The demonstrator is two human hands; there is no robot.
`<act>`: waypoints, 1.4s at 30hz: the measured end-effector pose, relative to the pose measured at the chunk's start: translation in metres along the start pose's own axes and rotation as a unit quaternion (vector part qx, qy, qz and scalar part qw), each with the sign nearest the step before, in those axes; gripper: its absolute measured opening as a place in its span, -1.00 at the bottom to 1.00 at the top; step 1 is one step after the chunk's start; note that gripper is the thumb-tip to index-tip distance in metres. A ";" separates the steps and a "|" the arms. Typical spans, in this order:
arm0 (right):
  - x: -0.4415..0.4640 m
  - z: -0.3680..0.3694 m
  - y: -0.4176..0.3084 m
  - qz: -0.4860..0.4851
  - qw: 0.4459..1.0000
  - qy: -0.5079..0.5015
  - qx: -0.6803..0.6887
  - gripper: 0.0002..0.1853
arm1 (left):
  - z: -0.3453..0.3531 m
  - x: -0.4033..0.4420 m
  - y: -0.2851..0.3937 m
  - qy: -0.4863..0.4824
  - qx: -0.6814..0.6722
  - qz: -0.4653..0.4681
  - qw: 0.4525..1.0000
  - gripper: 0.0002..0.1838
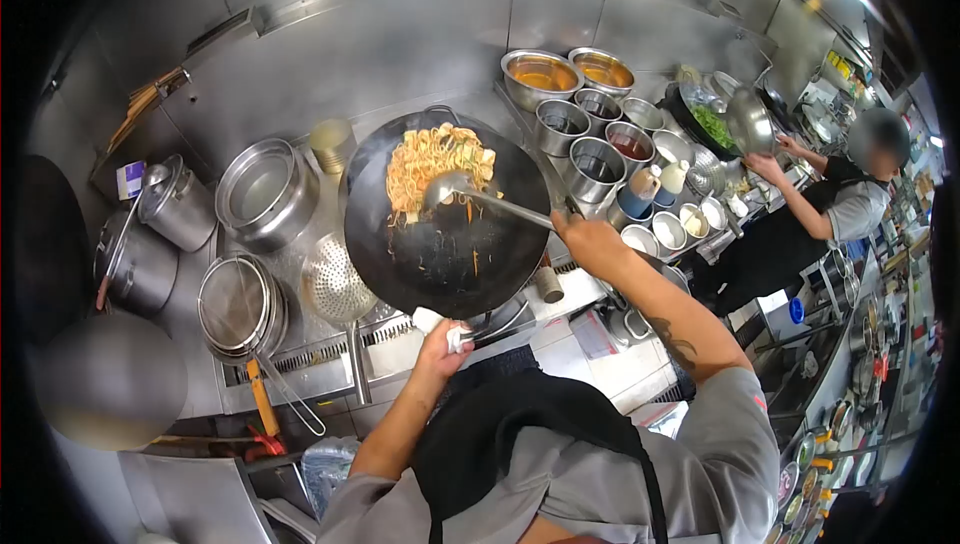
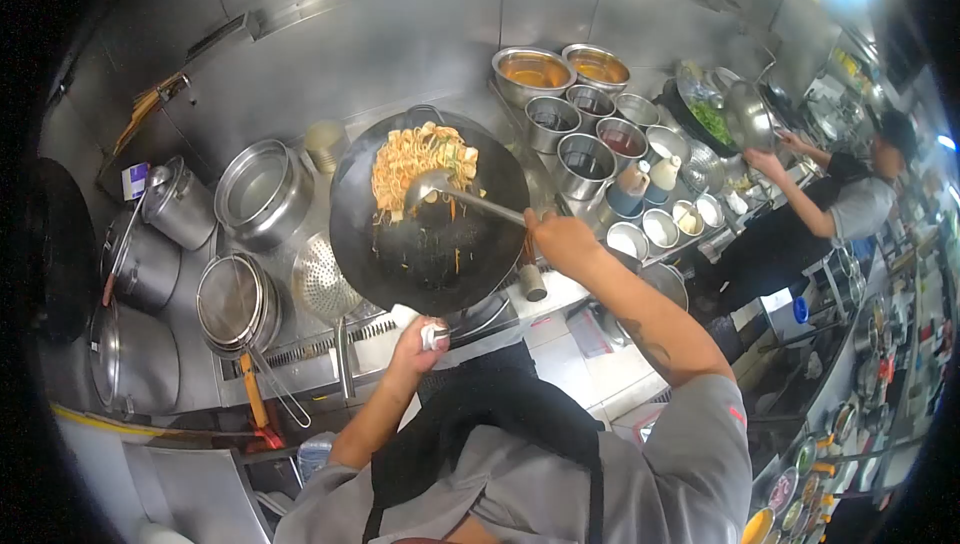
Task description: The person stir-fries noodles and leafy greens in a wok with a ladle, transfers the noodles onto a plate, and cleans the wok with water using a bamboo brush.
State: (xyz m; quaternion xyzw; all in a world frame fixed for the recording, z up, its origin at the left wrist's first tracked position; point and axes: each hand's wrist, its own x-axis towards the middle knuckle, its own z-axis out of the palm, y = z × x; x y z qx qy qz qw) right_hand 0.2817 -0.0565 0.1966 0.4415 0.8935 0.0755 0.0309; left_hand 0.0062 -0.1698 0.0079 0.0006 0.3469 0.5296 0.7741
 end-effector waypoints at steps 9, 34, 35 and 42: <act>-0.041 0.022 -0.010 0.047 0.981 0.088 0.168 -0.54 | 0.049 -0.012 0.075 -0.049 -0.046 0.004 0.998 -0.90; -0.034 0.022 -0.109 0.206 0.127 -0.237 0.941 -0.77 | 0.008 -0.055 0.058 0.006 0.020 0.031 0.999 -0.94; -0.040 0.024 -0.111 0.187 0.095 -0.239 0.948 -0.78 | 0.006 -0.058 0.056 0.004 0.020 0.028 0.999 -0.94; -0.069 0.029 -0.124 0.238 0.118 -0.217 0.939 -0.68 | 0.024 -0.090 0.055 0.036 0.135 0.030 0.990 -0.92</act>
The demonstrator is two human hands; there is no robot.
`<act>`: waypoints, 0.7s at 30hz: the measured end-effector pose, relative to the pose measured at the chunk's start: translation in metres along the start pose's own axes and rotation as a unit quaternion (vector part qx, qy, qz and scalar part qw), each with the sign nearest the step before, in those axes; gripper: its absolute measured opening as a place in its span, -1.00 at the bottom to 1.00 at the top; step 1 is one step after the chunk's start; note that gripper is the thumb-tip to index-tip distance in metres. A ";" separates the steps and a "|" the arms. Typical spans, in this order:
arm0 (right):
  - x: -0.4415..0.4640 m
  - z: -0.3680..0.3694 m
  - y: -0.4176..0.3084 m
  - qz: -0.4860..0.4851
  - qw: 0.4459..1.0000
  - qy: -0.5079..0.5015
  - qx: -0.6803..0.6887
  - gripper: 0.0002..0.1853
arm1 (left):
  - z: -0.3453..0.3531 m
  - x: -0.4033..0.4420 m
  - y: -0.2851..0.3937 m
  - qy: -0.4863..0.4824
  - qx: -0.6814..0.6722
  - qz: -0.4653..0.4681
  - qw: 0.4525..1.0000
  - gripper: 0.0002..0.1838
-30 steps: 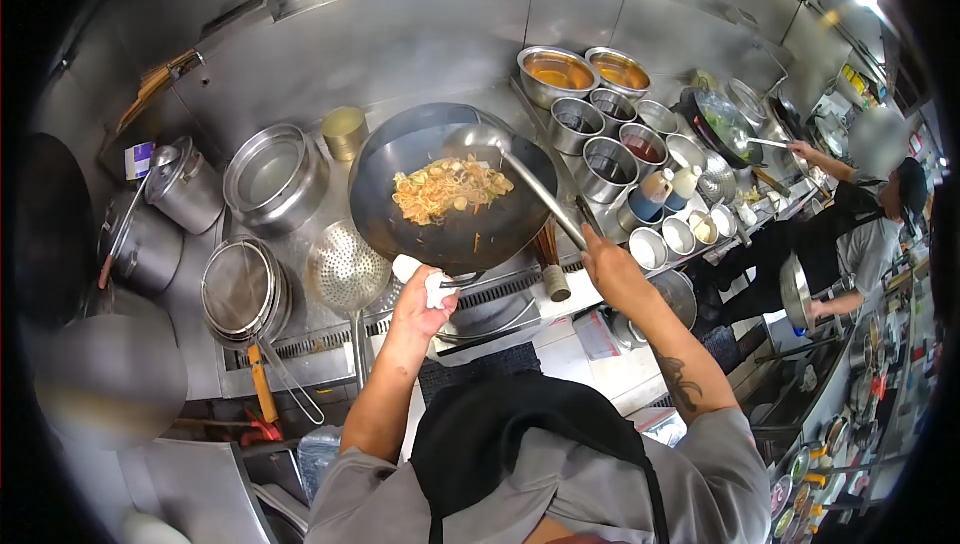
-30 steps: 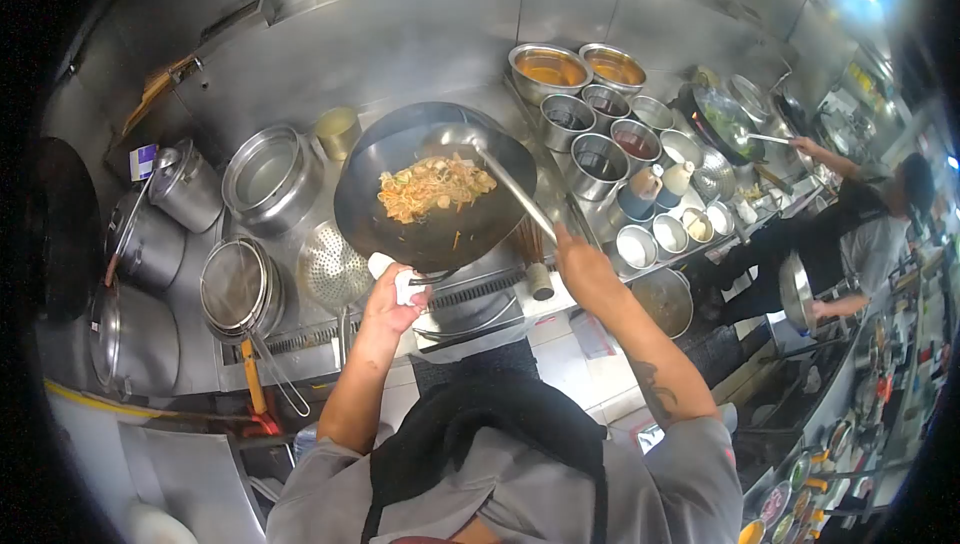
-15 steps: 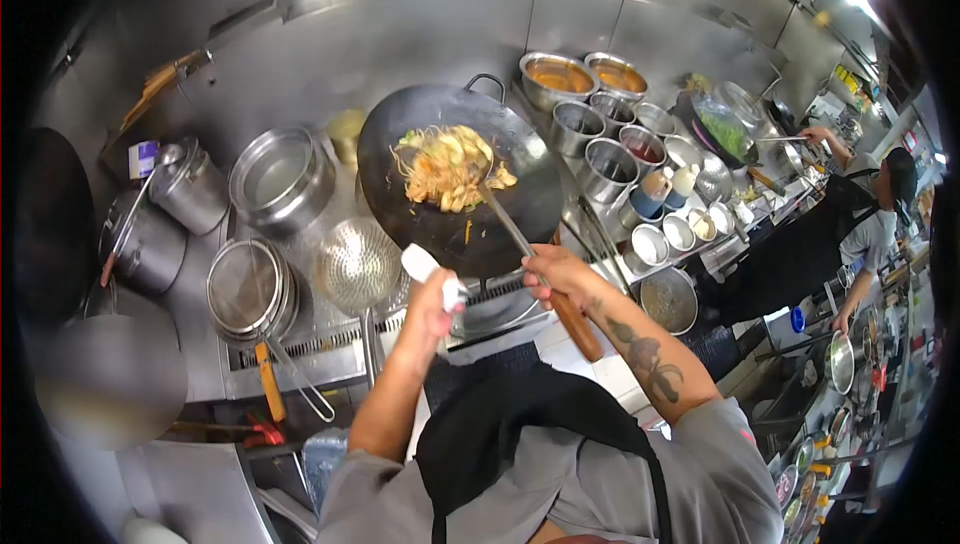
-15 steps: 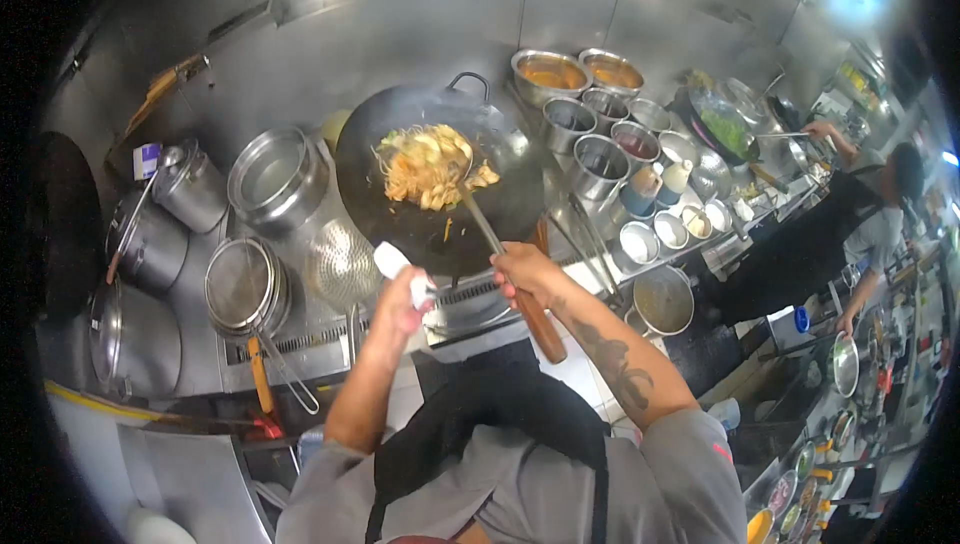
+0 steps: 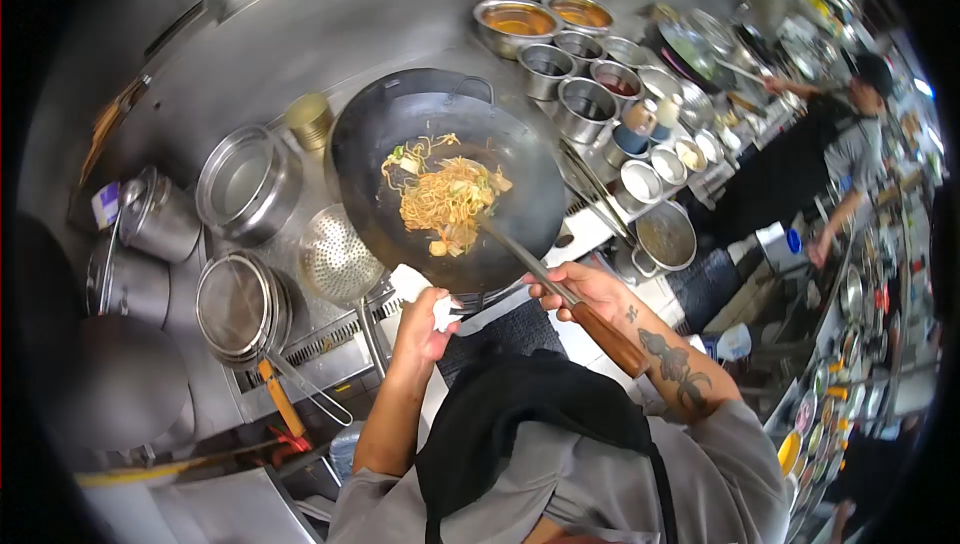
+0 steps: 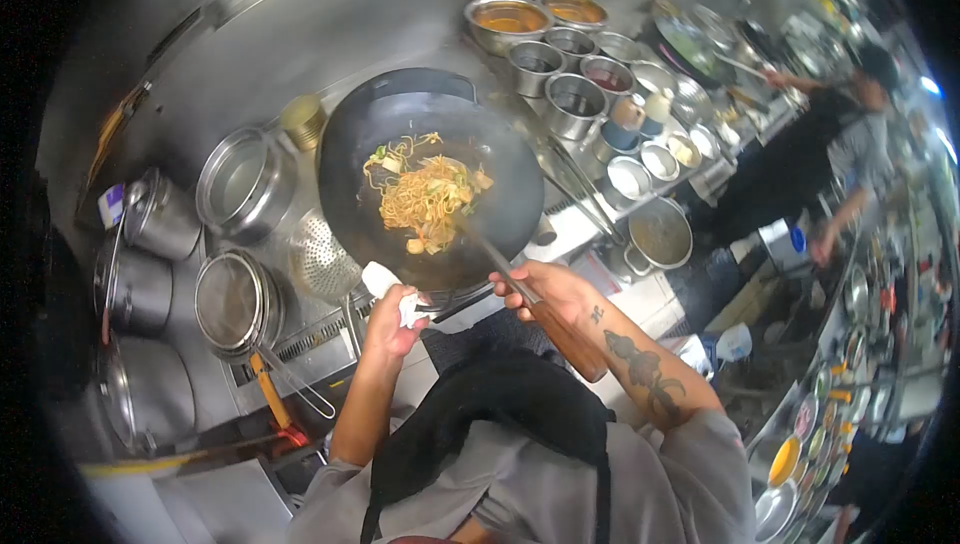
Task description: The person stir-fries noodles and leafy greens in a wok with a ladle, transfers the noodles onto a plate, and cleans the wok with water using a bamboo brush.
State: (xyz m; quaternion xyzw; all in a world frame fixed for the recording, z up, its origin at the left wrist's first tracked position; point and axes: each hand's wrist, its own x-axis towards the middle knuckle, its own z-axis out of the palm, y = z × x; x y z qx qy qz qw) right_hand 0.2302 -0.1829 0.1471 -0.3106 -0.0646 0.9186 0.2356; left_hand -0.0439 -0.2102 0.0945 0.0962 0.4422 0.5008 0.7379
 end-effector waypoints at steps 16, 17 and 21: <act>-0.205 0.028 0.177 -0.318 0.927 0.176 0.093 -0.84 | 0.077 -0.086 -0.058 -0.214 0.184 -0.197 0.939 -0.85; -0.210 0.032 0.188 -0.336 0.918 0.179 0.111 -0.85 | 0.085 -0.092 -0.058 -0.237 0.194 -0.202 0.930 -0.84; -0.204 0.094 0.216 -0.409 0.874 0.174 0.197 -0.88 | 0.107 -0.093 -0.015 -0.297 0.207 -0.273 0.892 -0.84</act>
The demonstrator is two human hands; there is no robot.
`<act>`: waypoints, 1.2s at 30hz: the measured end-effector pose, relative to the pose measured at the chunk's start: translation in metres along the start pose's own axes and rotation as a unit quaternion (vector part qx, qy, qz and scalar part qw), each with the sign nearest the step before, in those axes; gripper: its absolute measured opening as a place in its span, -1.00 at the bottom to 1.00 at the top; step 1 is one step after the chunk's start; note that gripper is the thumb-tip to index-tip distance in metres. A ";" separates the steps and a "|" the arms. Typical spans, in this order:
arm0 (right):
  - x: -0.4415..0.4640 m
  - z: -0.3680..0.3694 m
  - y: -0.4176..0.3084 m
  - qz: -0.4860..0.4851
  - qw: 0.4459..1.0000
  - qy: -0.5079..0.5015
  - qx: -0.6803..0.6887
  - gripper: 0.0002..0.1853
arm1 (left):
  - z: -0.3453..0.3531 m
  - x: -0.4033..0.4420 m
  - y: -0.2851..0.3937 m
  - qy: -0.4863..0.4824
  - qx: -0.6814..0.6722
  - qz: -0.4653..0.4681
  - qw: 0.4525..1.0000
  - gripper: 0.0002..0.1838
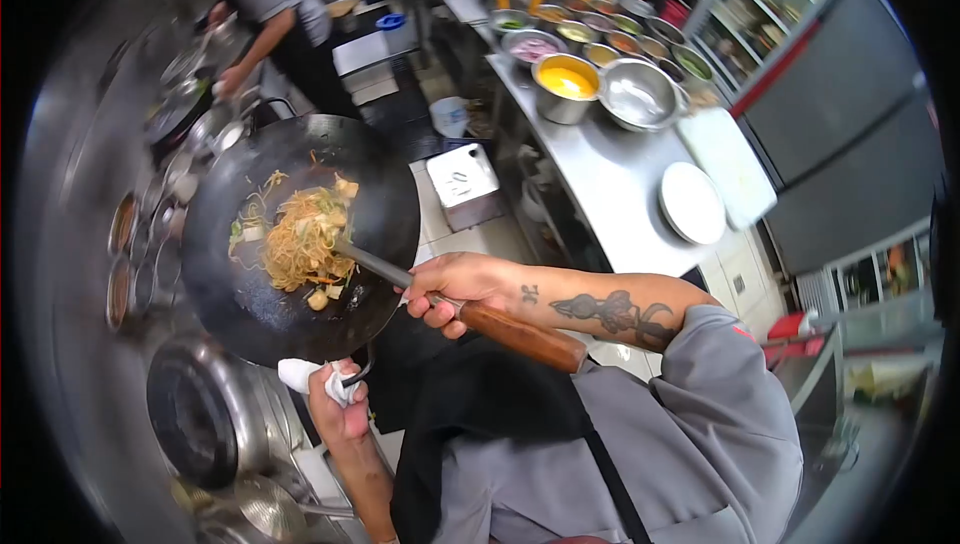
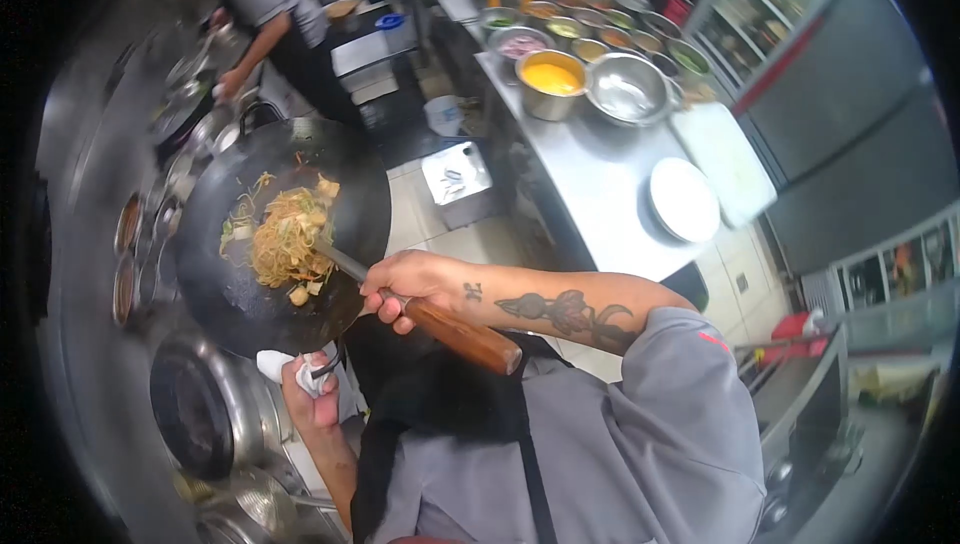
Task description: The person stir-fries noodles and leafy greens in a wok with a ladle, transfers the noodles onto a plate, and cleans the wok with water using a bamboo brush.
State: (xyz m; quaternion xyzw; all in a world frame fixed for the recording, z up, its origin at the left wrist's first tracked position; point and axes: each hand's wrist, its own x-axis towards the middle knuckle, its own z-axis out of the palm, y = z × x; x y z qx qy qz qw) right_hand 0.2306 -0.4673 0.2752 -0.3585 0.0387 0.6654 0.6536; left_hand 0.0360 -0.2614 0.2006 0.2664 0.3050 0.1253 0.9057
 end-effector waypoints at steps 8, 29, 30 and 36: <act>-0.088 0.019 0.034 -0.125 0.974 0.120 0.148 -0.80 | 0.045 0.040 -0.015 -0.126 0.038 -0.161 0.978 -0.85; -0.228 -0.010 0.065 -0.433 0.802 0.155 0.381 -0.69 | 0.212 0.122 -0.145 -0.273 0.211 -0.335 0.877 -0.88; -0.236 -0.012 0.066 -0.441 0.797 0.160 0.381 -0.68 | 0.216 0.123 -0.151 -0.276 0.207 -0.339 0.875 -0.87; -0.297 -0.020 0.075 -0.490 0.768 0.179 0.372 -0.65 | 0.245 0.113 -0.175 -0.277 0.219 -0.324 0.878 -0.90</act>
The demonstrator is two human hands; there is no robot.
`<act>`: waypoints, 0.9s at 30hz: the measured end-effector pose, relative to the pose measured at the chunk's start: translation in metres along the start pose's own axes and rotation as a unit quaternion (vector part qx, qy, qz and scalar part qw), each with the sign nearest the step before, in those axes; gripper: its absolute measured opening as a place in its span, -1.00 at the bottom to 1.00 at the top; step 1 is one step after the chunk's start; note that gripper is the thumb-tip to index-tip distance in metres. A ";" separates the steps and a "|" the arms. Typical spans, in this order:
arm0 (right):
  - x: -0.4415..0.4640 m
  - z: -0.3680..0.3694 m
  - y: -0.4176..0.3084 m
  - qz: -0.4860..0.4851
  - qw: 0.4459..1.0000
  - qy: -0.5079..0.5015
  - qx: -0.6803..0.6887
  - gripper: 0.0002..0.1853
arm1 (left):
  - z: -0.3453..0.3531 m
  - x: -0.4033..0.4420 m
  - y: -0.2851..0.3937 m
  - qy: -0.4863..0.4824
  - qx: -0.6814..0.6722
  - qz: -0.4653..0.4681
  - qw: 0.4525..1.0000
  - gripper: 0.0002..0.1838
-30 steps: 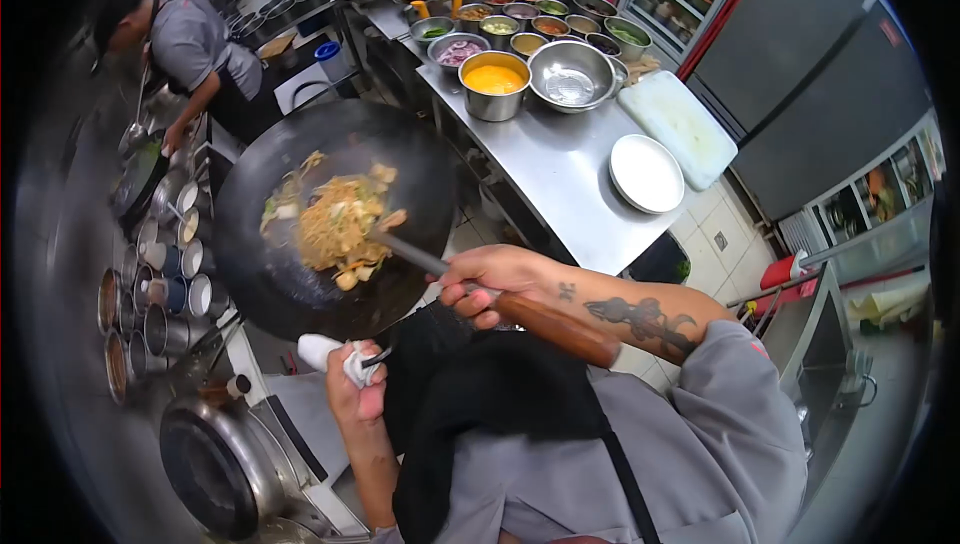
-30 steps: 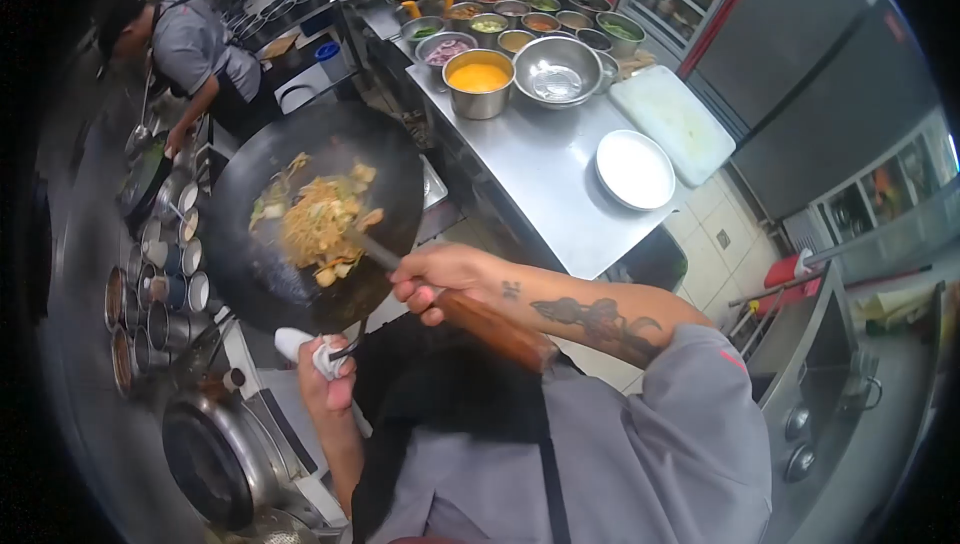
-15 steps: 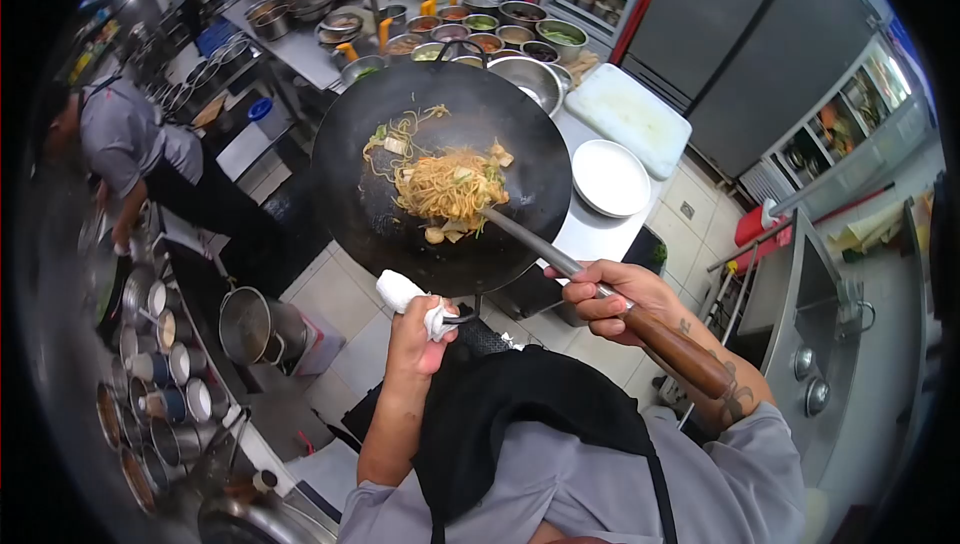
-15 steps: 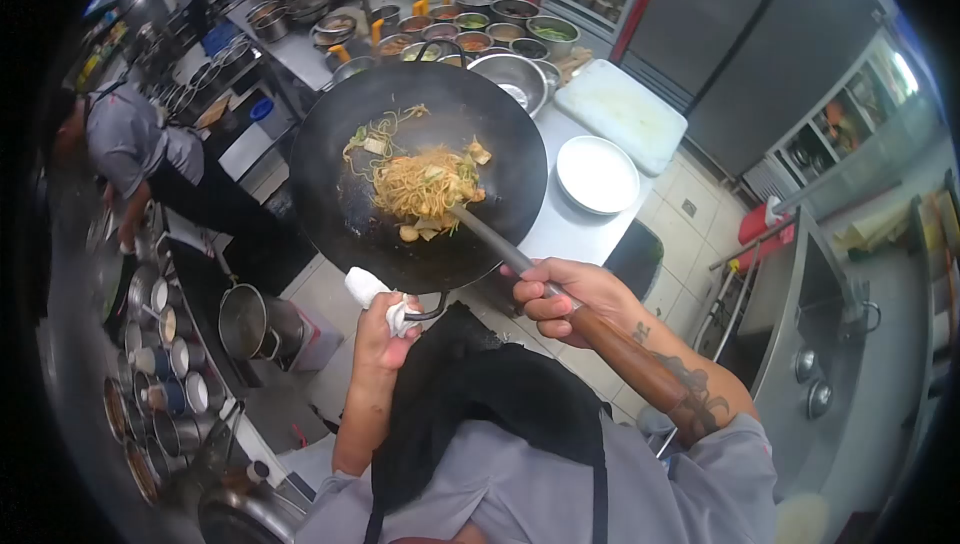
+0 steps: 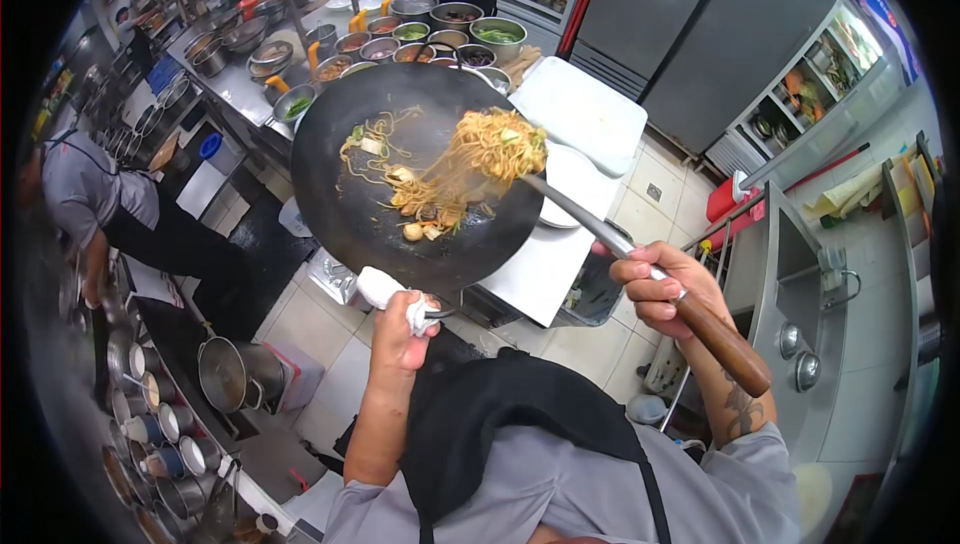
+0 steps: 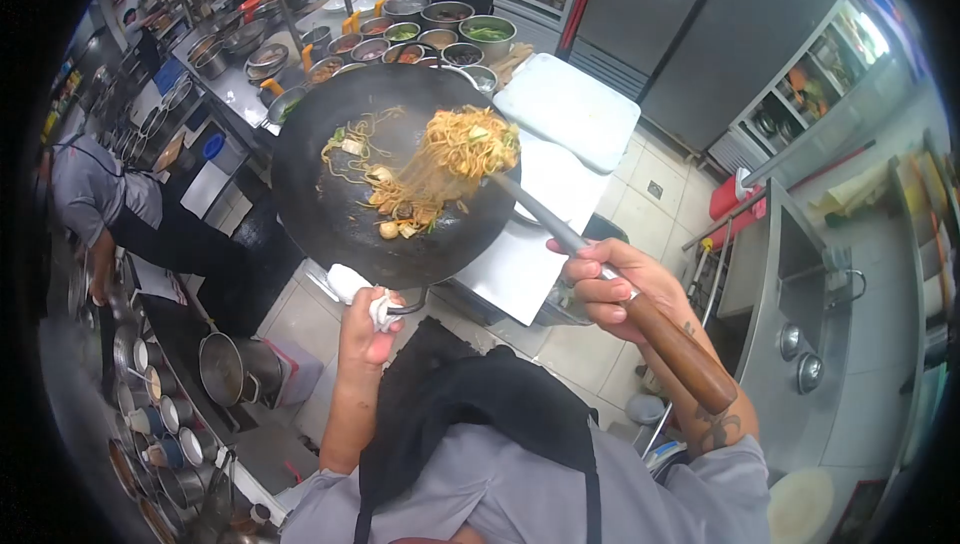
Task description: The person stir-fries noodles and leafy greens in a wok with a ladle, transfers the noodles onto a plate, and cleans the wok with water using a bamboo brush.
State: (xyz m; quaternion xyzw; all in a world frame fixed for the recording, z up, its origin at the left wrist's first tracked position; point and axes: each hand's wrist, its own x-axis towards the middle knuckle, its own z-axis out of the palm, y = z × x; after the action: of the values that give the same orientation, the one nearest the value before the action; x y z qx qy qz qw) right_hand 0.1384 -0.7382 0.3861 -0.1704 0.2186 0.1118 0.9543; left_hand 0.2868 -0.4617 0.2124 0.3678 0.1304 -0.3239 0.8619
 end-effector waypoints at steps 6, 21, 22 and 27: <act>-0.029 -0.022 -0.050 -0.050 0.999 -0.008 -0.016 -0.64 | 0.018 0.017 -0.010 0.003 0.019 0.045 0.999 -0.91; 0.014 -0.174 -0.089 -0.084 0.938 0.168 -0.292 -0.73 | 0.069 0.030 -0.027 0.081 0.057 0.126 0.987 -0.93; 0.025 -0.189 -0.086 -0.088 0.933 0.176 -0.302 -0.67 | 0.070 0.033 -0.026 0.081 0.059 0.126 0.987 -0.93; 0.049 -0.229 -0.057 -0.167 0.842 0.220 -0.463 -0.56 | 0.070 0.046 -0.023 0.059 0.062 0.104 0.991 -0.93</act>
State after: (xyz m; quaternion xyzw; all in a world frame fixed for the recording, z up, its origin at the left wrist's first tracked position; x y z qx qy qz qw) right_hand 0.1115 -0.8694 0.1859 -0.6466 0.3136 -0.0013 0.6954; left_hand 0.3052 -0.5451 0.2274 0.4508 0.1217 -0.2177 0.8571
